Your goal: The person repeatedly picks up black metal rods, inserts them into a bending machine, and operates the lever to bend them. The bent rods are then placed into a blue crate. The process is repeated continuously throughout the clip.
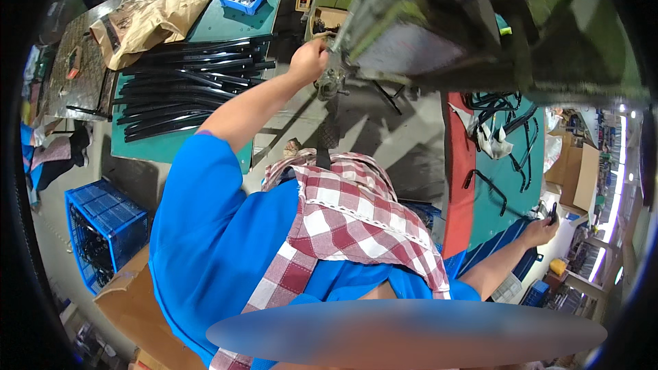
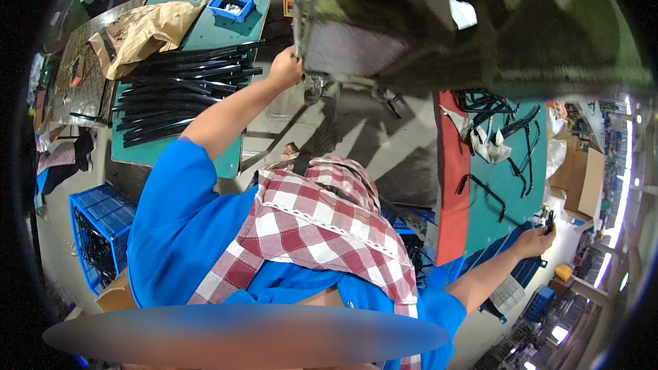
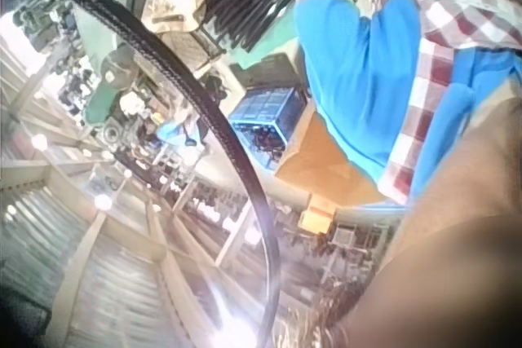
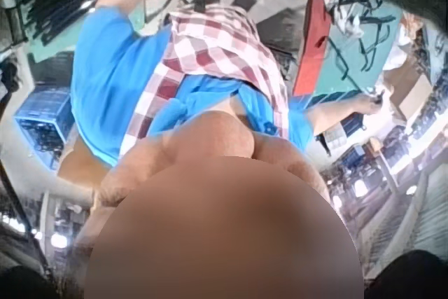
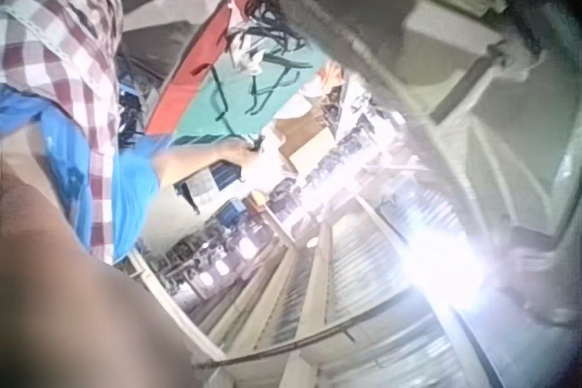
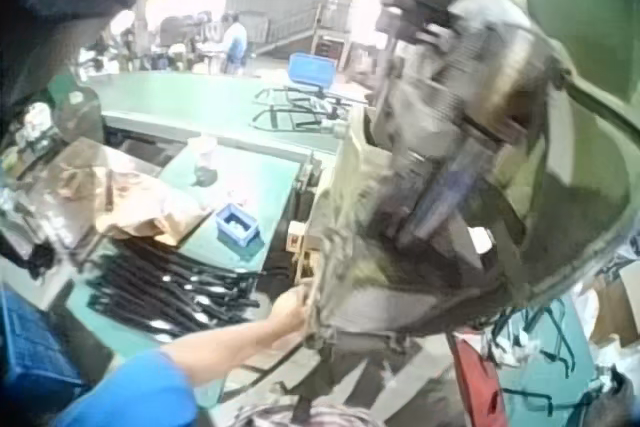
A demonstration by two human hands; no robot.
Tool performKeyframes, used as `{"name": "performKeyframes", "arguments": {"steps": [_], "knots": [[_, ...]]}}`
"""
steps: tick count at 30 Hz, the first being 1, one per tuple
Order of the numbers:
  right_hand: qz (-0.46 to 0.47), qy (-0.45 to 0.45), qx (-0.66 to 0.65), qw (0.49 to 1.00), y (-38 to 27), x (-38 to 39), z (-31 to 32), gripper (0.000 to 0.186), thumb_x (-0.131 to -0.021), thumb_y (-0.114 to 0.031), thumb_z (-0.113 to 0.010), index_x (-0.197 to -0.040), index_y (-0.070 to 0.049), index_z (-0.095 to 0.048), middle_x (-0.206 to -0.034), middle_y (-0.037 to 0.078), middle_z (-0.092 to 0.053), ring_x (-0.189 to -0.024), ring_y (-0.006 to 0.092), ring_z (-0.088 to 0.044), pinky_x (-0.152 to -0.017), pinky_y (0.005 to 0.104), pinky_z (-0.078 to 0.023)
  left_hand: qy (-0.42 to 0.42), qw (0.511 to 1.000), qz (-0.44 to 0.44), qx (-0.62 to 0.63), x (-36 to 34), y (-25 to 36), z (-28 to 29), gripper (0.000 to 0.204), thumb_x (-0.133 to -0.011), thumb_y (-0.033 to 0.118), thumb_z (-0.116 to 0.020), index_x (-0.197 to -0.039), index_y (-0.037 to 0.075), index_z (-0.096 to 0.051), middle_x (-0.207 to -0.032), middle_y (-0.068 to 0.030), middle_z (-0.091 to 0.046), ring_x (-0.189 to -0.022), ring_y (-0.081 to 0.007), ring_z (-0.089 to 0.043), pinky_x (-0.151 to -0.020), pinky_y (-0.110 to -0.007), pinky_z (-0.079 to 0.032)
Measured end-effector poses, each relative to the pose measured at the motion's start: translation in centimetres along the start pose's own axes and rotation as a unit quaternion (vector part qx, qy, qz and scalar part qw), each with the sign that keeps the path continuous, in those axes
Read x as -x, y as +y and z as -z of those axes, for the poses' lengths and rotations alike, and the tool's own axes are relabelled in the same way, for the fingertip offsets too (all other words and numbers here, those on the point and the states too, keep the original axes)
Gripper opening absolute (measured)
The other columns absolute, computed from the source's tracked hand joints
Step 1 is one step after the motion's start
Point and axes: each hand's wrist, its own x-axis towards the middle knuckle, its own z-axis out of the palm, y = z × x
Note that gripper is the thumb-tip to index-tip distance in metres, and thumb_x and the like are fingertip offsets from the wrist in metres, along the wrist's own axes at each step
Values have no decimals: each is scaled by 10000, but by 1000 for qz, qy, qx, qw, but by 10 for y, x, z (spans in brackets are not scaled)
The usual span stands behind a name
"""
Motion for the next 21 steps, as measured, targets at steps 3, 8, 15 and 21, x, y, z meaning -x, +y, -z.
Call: {"name": "performKeyframes", "arguments": {"steps": [3, 8, 15, 21], "knots": [[43, -29, -74, 996, -25, 0, 44, 202, -886, -41, -521, -1059, -16, -623, -983, 140, -671, -869, 277, -635, -803, 341, -480, -7, 973, -209, -100, -59, -41, -50, 178, -842, 171, -544, -952, 42, -598, -950, -190, -613, -890, -378, -600, -769, -451, -484], [-20, -177, -297, 938, -95, 47, 69, 226, -906, -25, -465, -1078, -17, -610, -862, 35, -577, -720, 98, -487, -639, 244, -421, -99, 944, -108, -295, -120, -17, -59, 218, -849, 119, -499, -917, 64, -699, -1003, -145, -661, -939, -284, -662, -769, -388, -544], [77, -263, -420, 865, -202, 56, 112, 291, -828, 18, -432, -1069, 5, -594, -788, -2, -482, -727, 110, -456, -715, 241, -414, -173, 926, -45, -332, -147, -36, -76, 251, -846, 117, -491, -939, 24, -706, -998, -183, -681, -932, -314, -670, -781, -406, -541], [154, -354, -345, 855, -240, 68, 89, 277, -772, 36, -479, -1005, 19, -629, -878, 99, -647, -780, 142, -594, -718, 253, -467, -239, 895, -87, -367, -140, -13, -68, 285, -876, 139, -486, -1058, 56, -689, -1094, -149, -665, -1011, -269, -653, -824, -377, -531]]}}
